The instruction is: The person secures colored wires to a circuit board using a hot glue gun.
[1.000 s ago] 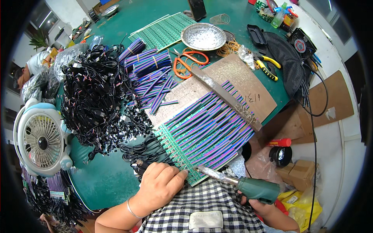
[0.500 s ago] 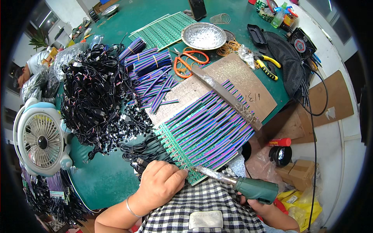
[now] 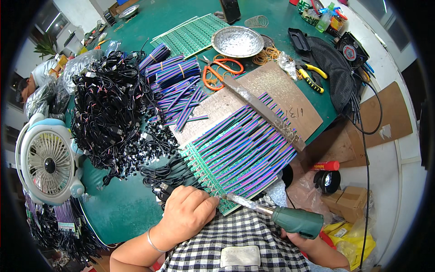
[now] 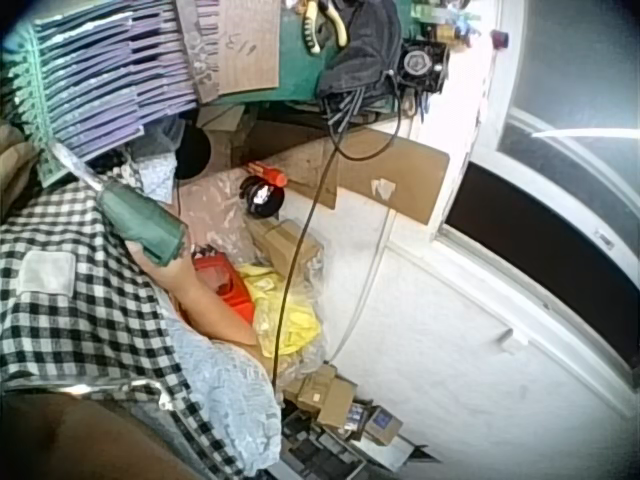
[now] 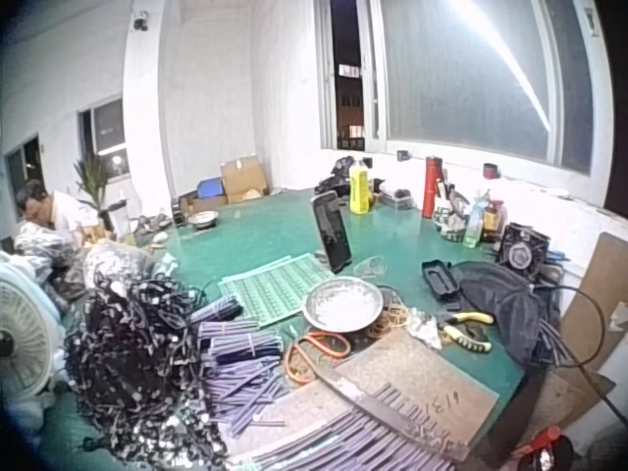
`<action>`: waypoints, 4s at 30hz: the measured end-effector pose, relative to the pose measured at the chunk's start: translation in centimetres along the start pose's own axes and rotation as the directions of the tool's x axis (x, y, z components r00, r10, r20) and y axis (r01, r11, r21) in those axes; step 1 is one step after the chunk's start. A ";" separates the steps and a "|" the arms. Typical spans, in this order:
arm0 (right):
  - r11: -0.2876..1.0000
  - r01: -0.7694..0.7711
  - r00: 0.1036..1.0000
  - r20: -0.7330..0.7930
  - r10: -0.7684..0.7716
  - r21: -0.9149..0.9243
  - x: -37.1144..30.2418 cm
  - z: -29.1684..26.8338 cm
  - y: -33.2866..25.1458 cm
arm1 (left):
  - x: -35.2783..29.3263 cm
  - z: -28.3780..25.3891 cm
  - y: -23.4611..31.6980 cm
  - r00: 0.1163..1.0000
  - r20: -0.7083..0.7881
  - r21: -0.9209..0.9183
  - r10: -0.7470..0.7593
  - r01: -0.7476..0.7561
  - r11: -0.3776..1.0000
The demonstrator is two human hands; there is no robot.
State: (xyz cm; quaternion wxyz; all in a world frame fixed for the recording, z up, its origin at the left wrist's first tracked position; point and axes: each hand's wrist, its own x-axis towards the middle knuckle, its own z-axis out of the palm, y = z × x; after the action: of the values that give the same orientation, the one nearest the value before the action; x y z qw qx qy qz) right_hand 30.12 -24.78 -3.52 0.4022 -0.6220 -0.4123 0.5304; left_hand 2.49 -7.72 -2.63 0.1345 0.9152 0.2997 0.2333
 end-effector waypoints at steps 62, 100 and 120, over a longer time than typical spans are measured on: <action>0.986 0.107 0.989 -0.118 -0.092 0.129 -0.1 -2.1 4.2 | -0.7 -0.3 1.0 0.993 0.115 0.037 0.030 -0.035 0.999; 0.958 0.171 0.979 -0.152 -0.138 0.230 2.1 1.1 0.3 | -3.7 -6.8 -9.7 0.949 0.027 -0.868 -0.314 0.179 0.464; 0.946 0.181 0.982 -0.102 -0.159 0.269 2.1 0.6 -0.2 | 1.3 -7.2 -4.3 0.936 -0.064 -0.220 -0.347 0.326 0.919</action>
State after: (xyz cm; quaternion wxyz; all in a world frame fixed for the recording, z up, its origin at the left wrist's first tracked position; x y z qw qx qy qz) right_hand 29.73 -22.73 -4.09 0.5454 -0.5424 -0.3699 0.5211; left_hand -2.36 -2.74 2.33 0.2512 0.8180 0.4334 0.2828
